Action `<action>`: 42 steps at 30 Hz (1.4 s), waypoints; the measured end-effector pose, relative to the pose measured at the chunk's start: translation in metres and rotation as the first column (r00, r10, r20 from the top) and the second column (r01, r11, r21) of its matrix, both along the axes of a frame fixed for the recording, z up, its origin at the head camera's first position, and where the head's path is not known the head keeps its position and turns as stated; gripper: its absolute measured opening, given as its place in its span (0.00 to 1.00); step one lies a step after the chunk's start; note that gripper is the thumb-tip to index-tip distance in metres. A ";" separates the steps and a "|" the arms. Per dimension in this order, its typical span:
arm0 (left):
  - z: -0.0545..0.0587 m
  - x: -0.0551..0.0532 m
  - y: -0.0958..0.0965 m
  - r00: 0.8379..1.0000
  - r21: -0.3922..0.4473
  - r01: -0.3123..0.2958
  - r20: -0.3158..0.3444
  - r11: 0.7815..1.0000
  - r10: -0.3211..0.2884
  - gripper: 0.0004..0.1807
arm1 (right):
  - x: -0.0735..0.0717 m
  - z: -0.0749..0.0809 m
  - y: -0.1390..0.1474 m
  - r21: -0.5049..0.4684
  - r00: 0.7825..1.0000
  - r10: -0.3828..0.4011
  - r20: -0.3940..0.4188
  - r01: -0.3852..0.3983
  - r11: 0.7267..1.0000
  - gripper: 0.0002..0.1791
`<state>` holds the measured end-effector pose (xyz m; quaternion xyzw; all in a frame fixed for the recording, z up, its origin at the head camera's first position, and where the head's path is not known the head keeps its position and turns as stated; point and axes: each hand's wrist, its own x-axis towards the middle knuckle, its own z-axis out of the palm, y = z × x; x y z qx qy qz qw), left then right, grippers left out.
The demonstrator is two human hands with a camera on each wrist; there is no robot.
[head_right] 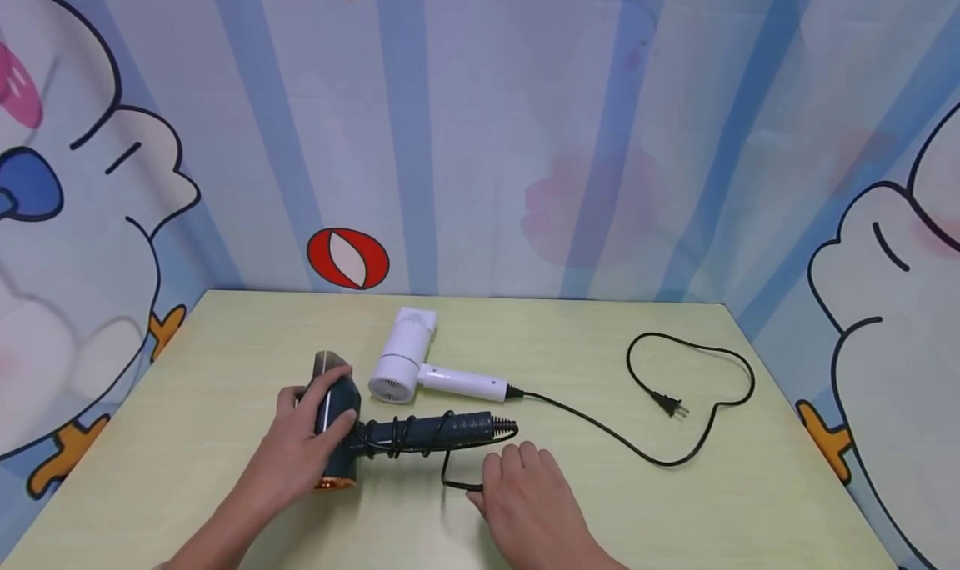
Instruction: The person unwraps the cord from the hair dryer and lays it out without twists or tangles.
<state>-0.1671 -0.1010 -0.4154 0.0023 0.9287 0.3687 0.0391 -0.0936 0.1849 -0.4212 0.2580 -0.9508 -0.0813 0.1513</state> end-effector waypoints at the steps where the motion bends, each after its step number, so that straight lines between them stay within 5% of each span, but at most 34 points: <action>1: 0.001 0.000 0.000 1.000 0.004 -0.001 -0.002 1.000 0.001 0.31 | 0.000 -0.002 0.000 -0.004 1.000 -0.008 0.010 0.009 1.000 0.25; 6: 0.005 0.001 -0.001 1.000 0.021 -0.003 -0.010 1.000 0.003 0.31 | -0.005 -0.011 0.004 -0.015 0.998 -0.047 0.045 0.048 0.999 0.24; 16: 0.013 0.005 -0.003 1.000 0.045 0.012 -0.013 0.999 -0.011 0.31 | -0.021 -0.025 0.017 -0.055 0.994 -0.091 -0.059 0.088 0.995 0.26; 25: 0.017 0.007 -0.006 1.000 0.045 0.025 -0.005 0.999 -0.025 0.31 | -0.036 -0.024 0.025 -0.061 0.987 -0.158 0.002 0.158 0.986 0.27; 34: 0.015 0.010 -0.008 0.999 0.029 0.052 0.012 0.998 -0.052 0.31 | -0.051 -0.023 0.035 -0.111 0.989 -0.145 -0.019 0.143 0.984 0.18; 42: 0.011 0.011 -0.010 0.997 0.007 0.079 0.009 0.997 -0.079 0.31 | -0.063 -0.021 0.043 -0.100 0.986 -0.143 -0.084 0.134 0.986 0.27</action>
